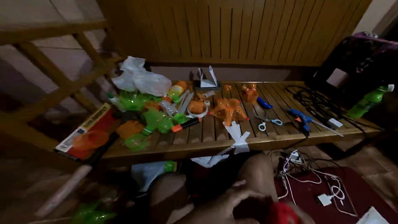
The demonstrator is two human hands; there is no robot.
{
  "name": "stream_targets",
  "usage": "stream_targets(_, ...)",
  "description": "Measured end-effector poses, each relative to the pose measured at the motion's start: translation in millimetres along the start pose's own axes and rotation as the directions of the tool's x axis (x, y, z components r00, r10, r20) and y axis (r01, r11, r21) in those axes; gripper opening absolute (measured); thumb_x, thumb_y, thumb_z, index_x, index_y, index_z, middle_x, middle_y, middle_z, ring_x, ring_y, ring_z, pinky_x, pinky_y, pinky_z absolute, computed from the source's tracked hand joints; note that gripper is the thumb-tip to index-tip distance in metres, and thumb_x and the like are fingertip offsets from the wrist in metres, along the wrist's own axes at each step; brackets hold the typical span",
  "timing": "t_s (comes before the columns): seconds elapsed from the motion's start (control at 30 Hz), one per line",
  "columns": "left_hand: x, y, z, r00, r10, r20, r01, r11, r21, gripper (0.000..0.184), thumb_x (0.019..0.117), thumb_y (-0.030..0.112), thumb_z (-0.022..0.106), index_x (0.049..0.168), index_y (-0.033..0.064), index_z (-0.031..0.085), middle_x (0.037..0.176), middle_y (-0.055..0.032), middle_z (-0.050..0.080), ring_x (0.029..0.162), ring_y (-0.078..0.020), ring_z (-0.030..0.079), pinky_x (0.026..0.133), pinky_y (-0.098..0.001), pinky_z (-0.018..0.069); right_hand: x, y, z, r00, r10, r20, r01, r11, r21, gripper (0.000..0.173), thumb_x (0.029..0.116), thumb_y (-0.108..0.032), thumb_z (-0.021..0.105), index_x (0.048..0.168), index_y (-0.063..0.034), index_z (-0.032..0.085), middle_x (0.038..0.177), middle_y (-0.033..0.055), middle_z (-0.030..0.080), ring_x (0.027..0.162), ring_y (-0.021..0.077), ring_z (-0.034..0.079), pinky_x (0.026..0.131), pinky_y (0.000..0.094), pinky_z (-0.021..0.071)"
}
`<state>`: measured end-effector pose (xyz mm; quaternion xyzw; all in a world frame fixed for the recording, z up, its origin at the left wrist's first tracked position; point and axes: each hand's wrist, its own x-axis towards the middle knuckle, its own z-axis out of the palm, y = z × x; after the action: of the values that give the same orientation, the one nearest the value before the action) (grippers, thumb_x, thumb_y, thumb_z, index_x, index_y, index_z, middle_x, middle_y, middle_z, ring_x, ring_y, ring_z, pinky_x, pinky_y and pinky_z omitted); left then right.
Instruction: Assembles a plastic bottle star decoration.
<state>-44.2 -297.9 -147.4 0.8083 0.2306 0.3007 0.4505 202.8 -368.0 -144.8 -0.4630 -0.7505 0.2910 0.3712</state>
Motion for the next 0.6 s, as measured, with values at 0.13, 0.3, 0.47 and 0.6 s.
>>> stream_targets(0.13, 10.5, 1.0, -15.8, 0.991, -0.109, -0.081, 0.088, 0.970, -0.229, 0.018, 0.1021, 0.014, 0.058, 0.101, -0.0008, 0.068, 0.076, 0.0026, 0.065, 0.066, 0.0026, 0.059, 0.064, -0.0149, 0.0510, 73.5, -4.8, -18.6, 0.956, -0.030, -0.291, 0.160, 0.886, 0.435, 0.038, 0.1086, -0.037, 0.043, 0.129, -0.0122, 0.062, 0.115, -0.0147, 0.072, 0.106, -0.0060, 0.065, 0.094, 0.0191, 0.0551)
stream_targets(0.3, 33.9, 29.0, -71.8, 0.949, -0.213, -0.232, 0.066, 0.855, -0.514, 0.027, 0.1058, 0.018, 0.042, 0.091, 0.0239, 0.064, 0.053, 0.0198, 0.040, 0.041, 0.0084, 0.036, 0.039, -0.0096, 0.0312, 142.0, -18.0, -33.0, 0.942, 0.234, -0.243, 0.051, 0.613, 0.788, 0.039, 0.1075, -0.018, 0.022, 0.122, -0.0025, 0.054, 0.100, 0.0035, 0.072, 0.091, 0.0116, 0.071, 0.078, 0.0285, 0.0608)
stream_targets(0.47, 33.0, 59.3, -107.0, 0.850, -0.258, -0.460, 0.005, 0.876, -0.482, 0.041, 0.1094, 0.021, 0.031, 0.080, 0.0236, 0.060, 0.048, 0.0177, 0.040, 0.037, 0.0086, 0.034, 0.035, -0.0091, 0.0305, 149.4, -5.5, -37.3, 0.944, 0.265, -0.196, 0.057, 0.453, 0.889, 0.039, 0.1105, -0.020, 0.018, 0.108, -0.0093, 0.055, 0.087, 0.0019, 0.069, 0.080, 0.0104, 0.069, 0.069, 0.0267, 0.0598)
stream_targets(0.6, 37.4, 86.0, -178.1, 0.799, -0.136, -0.585, -0.006, 0.972, -0.235, 0.041, 0.1116, 0.023, 0.033, 0.079, 0.0213, 0.058, 0.047, 0.0150, 0.038, 0.036, 0.0066, 0.032, 0.035, -0.0098, 0.0312, 111.7, 23.3, -35.8, 0.985, -0.163, -0.050, 0.138, 0.589, 0.797, 0.030, 0.1023, -0.049, 0.054, 0.111, -0.0261, 0.072, 0.088, -0.0110, 0.070, 0.073, 0.0007, 0.066, 0.064, 0.0208, 0.0565)
